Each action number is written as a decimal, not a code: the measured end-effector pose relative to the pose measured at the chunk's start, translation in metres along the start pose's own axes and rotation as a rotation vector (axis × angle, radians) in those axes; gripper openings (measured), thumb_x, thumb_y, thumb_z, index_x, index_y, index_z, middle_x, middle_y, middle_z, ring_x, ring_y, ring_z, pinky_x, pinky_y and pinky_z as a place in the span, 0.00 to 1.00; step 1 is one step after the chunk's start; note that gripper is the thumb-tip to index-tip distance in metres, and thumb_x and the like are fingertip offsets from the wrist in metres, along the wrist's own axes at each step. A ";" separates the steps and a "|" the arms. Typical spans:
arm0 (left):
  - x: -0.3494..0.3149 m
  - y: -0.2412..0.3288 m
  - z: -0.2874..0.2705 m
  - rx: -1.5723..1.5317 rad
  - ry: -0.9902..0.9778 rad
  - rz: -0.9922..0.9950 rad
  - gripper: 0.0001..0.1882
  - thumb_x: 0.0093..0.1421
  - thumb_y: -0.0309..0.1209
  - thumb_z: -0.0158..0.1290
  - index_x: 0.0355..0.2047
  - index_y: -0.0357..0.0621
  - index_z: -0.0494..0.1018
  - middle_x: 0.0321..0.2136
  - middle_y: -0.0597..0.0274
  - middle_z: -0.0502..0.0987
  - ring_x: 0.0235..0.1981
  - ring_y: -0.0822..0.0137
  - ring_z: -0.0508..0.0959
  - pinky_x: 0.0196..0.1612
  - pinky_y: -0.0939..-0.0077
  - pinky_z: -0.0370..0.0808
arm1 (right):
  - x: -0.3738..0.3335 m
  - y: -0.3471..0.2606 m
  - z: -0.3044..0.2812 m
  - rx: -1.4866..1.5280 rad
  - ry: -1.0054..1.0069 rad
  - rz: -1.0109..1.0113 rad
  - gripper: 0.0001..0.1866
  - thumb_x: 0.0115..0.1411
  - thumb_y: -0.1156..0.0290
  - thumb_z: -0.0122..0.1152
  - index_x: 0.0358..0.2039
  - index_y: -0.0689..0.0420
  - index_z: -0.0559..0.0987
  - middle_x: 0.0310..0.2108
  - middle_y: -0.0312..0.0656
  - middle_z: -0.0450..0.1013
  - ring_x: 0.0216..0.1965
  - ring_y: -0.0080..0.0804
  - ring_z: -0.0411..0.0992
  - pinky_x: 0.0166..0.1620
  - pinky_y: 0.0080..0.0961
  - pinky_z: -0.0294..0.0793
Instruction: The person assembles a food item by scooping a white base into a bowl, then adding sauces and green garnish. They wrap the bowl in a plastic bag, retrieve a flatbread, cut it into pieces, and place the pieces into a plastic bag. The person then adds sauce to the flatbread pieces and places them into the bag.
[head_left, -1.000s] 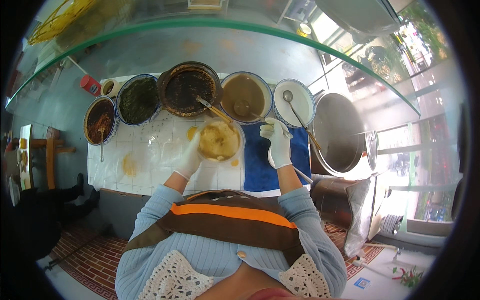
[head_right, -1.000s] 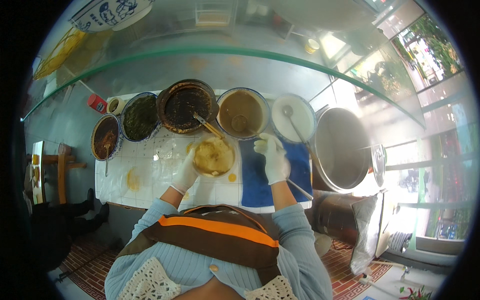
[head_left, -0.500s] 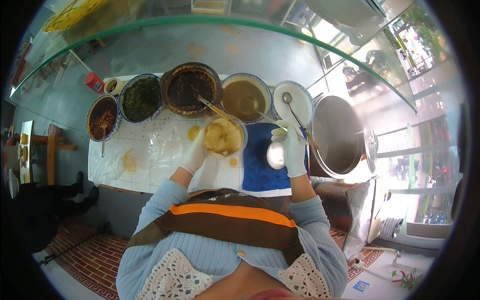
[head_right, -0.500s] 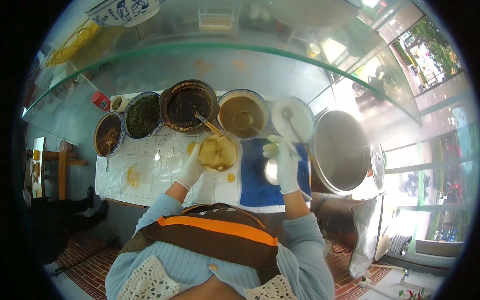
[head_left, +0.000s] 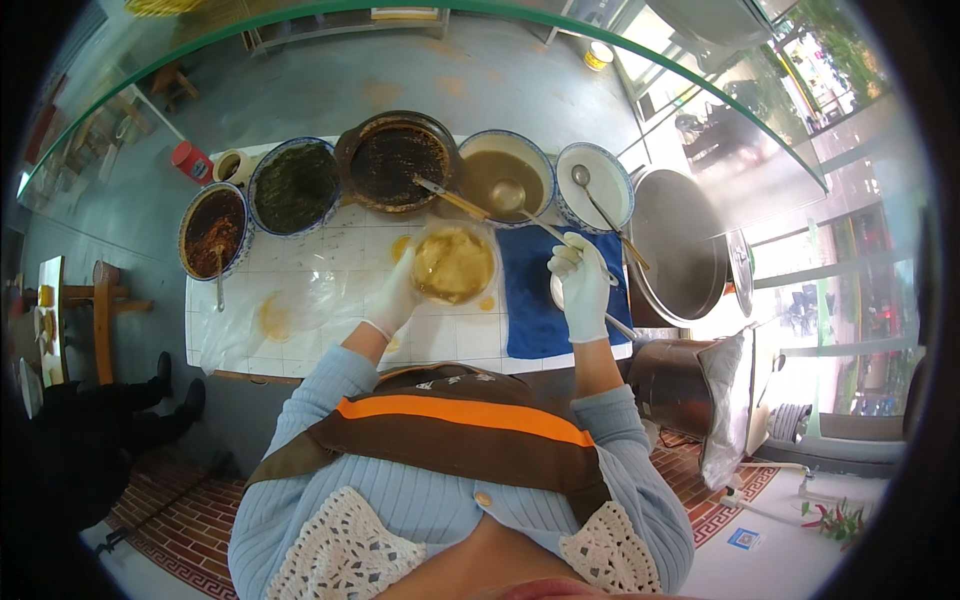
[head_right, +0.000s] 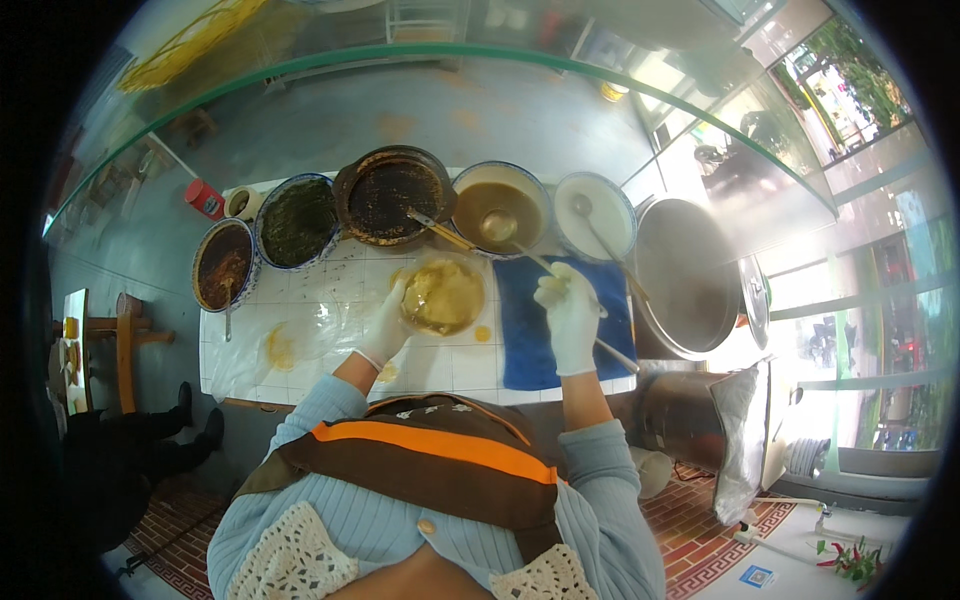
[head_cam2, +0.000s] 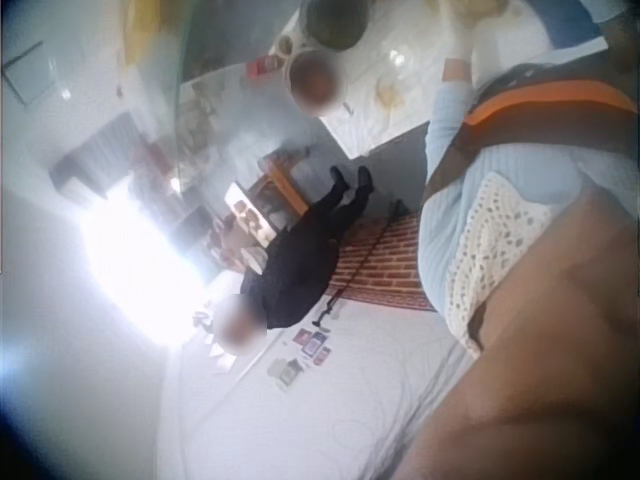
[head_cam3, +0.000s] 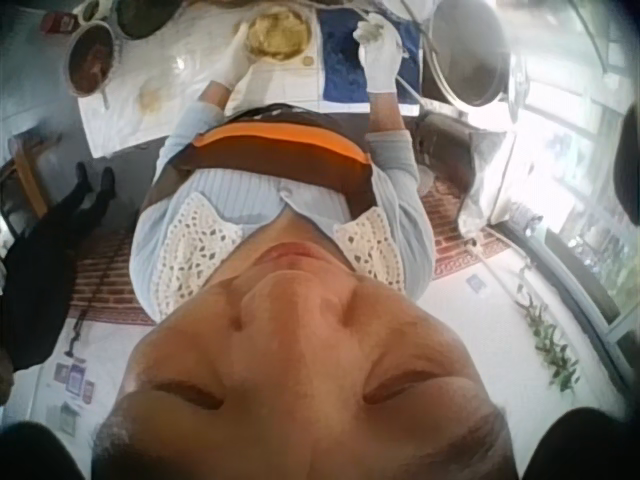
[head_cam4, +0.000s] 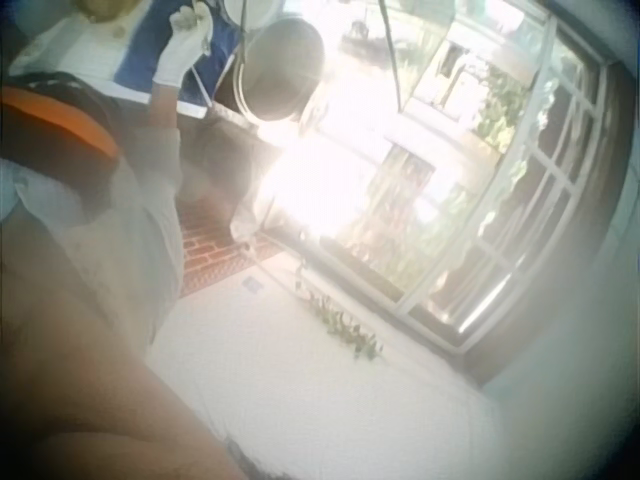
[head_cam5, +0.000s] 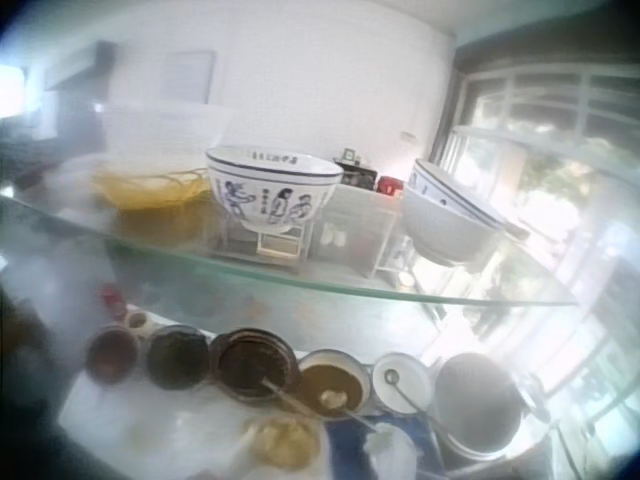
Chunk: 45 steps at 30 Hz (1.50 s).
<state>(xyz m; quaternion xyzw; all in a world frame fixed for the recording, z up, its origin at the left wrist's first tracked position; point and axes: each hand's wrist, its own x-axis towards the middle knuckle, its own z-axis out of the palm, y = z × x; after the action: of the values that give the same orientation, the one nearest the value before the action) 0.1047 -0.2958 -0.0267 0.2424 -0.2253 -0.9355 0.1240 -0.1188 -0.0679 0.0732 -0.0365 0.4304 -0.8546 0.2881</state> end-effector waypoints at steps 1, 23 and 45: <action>-0.006 0.002 -0.006 -0.007 0.030 0.016 0.33 0.80 0.52 0.40 0.75 0.44 0.59 0.70 0.55 0.68 0.70 0.57 0.69 0.72 0.58 0.69 | 0.006 0.008 -0.001 -0.053 0.008 -0.005 0.15 0.76 0.67 0.55 0.50 0.67 0.80 0.37 0.52 0.80 0.34 0.36 0.80 0.39 0.29 0.82; -0.058 0.069 -0.108 -0.002 0.109 0.172 0.34 0.79 0.53 0.41 0.74 0.41 0.61 0.71 0.54 0.67 0.71 0.57 0.68 0.74 0.58 0.63 | 0.048 0.130 0.138 -0.366 -0.172 -0.098 0.19 0.72 0.70 0.61 0.62 0.58 0.78 0.36 0.37 0.80 0.30 0.19 0.75 0.32 0.19 0.77; -0.041 0.081 -0.124 -0.123 0.109 0.161 0.33 0.80 0.51 0.42 0.73 0.40 0.62 0.71 0.54 0.68 0.71 0.57 0.68 0.75 0.59 0.63 | 0.034 0.060 0.189 -1.235 -0.869 -0.784 0.15 0.68 0.75 0.61 0.52 0.51 0.86 0.34 0.40 0.80 0.33 0.29 0.78 0.36 0.25 0.77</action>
<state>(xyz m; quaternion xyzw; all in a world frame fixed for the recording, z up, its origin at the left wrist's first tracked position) 0.2126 -0.3969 -0.0679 0.2659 -0.1792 -0.9200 0.2254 -0.0605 -0.2482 0.1397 -0.6585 0.6269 -0.4146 0.0391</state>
